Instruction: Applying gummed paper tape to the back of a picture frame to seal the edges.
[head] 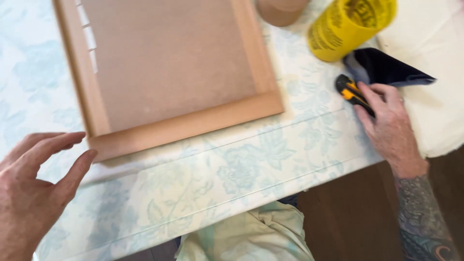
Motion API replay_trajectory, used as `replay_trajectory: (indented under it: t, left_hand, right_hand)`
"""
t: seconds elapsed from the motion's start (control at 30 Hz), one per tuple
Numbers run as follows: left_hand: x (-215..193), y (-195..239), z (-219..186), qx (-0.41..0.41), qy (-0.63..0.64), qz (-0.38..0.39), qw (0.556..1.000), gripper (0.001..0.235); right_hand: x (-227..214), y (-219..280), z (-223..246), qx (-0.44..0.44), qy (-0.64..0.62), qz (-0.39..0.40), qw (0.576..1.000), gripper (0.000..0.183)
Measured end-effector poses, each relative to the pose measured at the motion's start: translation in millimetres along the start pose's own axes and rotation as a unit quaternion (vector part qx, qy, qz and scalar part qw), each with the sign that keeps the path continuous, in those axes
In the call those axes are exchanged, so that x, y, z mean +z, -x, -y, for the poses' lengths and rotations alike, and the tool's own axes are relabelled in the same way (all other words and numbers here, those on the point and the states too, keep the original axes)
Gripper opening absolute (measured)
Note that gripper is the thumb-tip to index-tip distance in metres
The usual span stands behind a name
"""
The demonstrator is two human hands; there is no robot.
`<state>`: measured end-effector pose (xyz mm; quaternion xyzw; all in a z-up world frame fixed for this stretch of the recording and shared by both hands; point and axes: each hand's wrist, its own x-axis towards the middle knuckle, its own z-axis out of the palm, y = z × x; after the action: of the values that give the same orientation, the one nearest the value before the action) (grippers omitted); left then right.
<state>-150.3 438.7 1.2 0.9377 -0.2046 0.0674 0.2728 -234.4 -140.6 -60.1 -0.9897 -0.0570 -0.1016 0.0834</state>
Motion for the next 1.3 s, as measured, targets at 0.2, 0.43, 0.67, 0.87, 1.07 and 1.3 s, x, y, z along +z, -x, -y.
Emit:
replay_trajectory:
  t: [0.2, 0.43, 0.67, 0.87, 1.07, 1.3]
  left_hand:
    - [19.3, 63.3, 36.5, -0.045, -0.209, -0.035, 0.976, 0.029]
    - [35.6, 62.7, 40.8, -0.072, -0.23, -0.012, 0.97, 0.02]
    - [47.4, 58.7, 48.1, -0.022, -0.195, -0.05, 0.979, 0.011]
    - [53.1, 57.1, 32.0, -0.034, -0.147, -0.048, 0.987, 0.01]
    - [56.6, 58.0, 30.9, -0.045, -0.114, -0.064, 0.99, 0.012]
    - [62.3, 58.7, 27.4, -0.042, -0.161, -0.086, 0.982, 0.016]
  right_hand:
    - [-13.7, -29.3, 110.1, -0.014, -0.043, -0.048, 0.998, 0.017]
    - [7.6, -69.9, 154.9, -0.123, -0.015, 0.043, 0.991, 0.01]
    - [8.4, -72.5, 144.1, -0.138, 0.02, 0.073, 0.988, 0.01]
    - [0.7, -75.2, 128.7, -0.124, 0.039, 0.102, 0.986, 0.011]
    - [3.2, -74.7, 122.0, -0.157, 0.042, 0.088, 0.983, 0.011]
    - [4.2, -76.2, 126.1, -0.172, 0.059, 0.083, 0.98, 0.01]
